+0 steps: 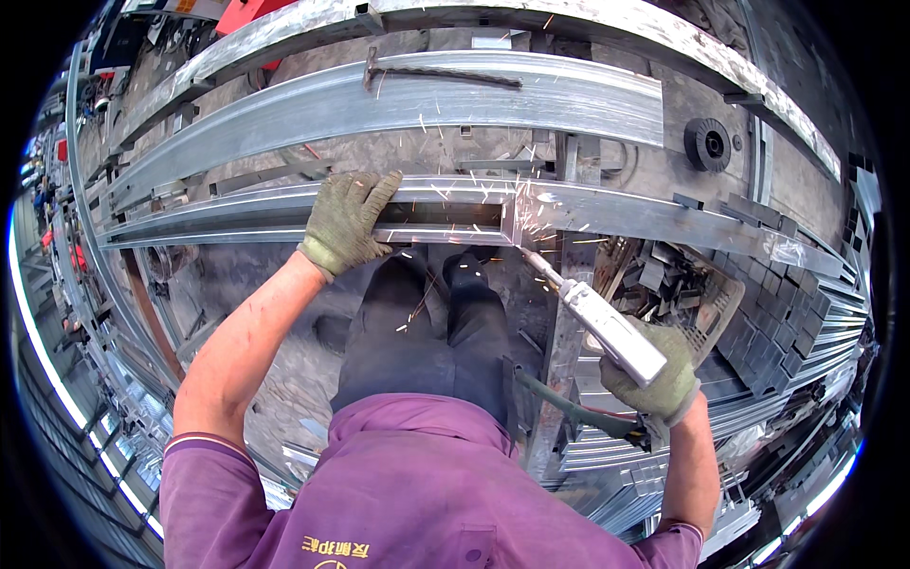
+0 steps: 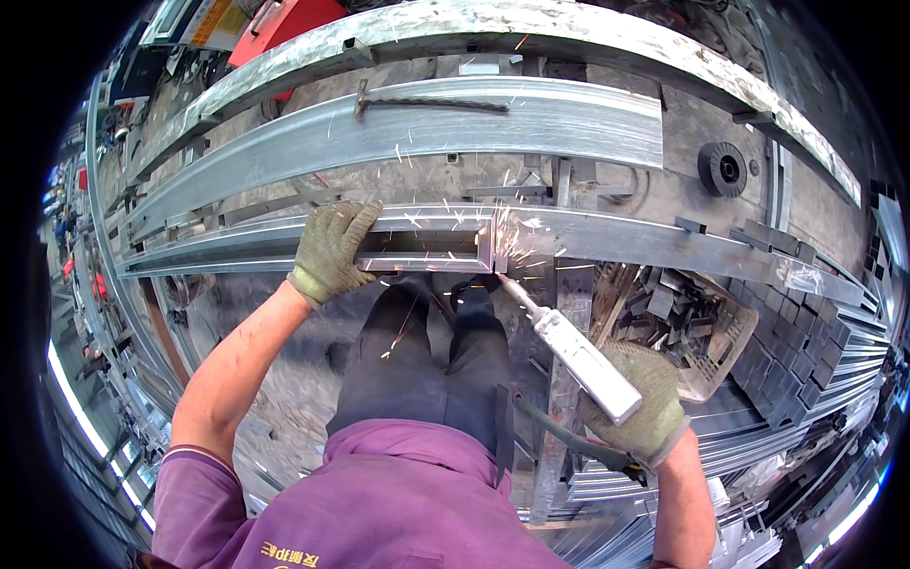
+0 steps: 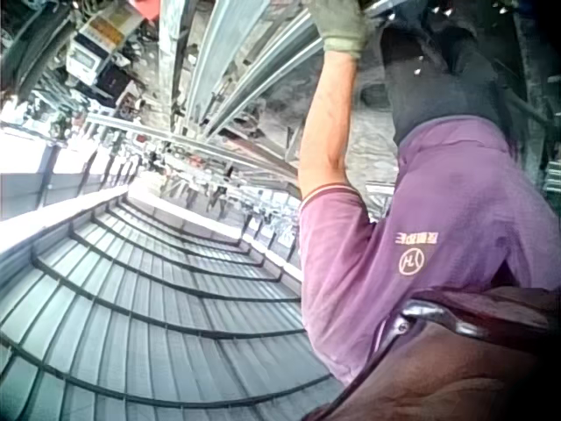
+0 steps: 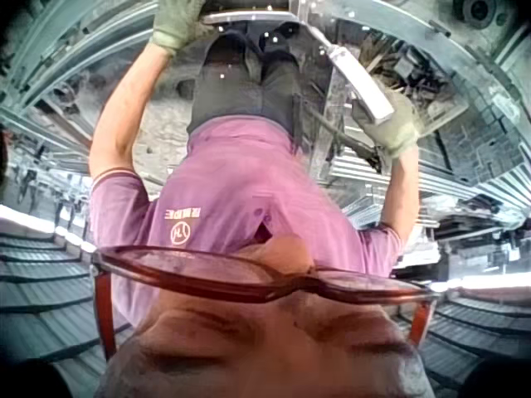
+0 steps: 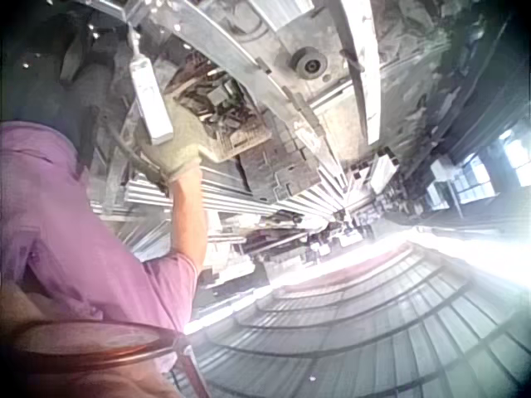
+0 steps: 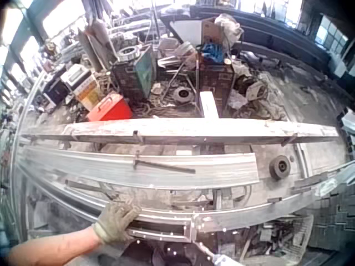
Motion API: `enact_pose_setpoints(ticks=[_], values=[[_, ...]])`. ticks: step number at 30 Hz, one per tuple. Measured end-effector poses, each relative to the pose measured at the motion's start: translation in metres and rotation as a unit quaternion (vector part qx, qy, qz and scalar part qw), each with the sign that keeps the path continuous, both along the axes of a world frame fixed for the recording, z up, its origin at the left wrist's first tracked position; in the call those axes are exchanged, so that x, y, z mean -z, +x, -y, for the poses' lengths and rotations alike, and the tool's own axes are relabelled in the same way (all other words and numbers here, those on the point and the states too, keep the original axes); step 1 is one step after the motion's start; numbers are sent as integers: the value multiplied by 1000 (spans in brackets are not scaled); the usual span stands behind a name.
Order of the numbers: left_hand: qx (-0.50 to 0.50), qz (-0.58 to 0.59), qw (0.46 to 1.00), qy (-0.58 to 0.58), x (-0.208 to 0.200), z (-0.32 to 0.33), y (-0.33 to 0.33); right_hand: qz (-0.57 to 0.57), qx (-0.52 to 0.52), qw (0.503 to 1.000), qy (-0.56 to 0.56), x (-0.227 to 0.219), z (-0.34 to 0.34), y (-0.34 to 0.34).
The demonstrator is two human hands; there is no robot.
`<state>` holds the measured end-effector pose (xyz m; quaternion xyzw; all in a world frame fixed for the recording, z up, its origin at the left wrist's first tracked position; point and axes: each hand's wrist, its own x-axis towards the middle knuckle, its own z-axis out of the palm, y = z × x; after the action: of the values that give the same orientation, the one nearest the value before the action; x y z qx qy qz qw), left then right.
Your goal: The person aligns and welds metal frame components using a welding torch. They position square metal tubes, apply welds at joints, and reposition the assembly to access different sides for welding.
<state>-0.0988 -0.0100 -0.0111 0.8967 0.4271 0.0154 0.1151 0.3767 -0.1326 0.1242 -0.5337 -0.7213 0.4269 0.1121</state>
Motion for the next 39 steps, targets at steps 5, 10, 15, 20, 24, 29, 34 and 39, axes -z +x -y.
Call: enact_pose_setpoints(ticks=[5,10,15,20,24,29,34,39], values=[[0,-1,1000,-13,-3,0,2,49,79,995,-44,11,37,2],[5,-8,1000,0,-4,0,4,-34,236,966,-104,11,68,-6],[-5,-32,999,-12,-3,3,3,-124,351,923,-94,23,83,-28],[5,-39,999,-7,-2,0,5,-133,372,916,-63,35,90,-43],[-30,-132,990,-46,-7,7,12,-144,417,896,-57,35,93,-54],[-30,-56,998,-14,-1,8,10,-123,425,892,-90,31,83,-67],[-53,-65,995,-57,-2,8,10,-113,403,902,-106,43,76,-79],[-47,-44,998,-29,-1,11,8,-118,425,885,-150,37,53,-99]])
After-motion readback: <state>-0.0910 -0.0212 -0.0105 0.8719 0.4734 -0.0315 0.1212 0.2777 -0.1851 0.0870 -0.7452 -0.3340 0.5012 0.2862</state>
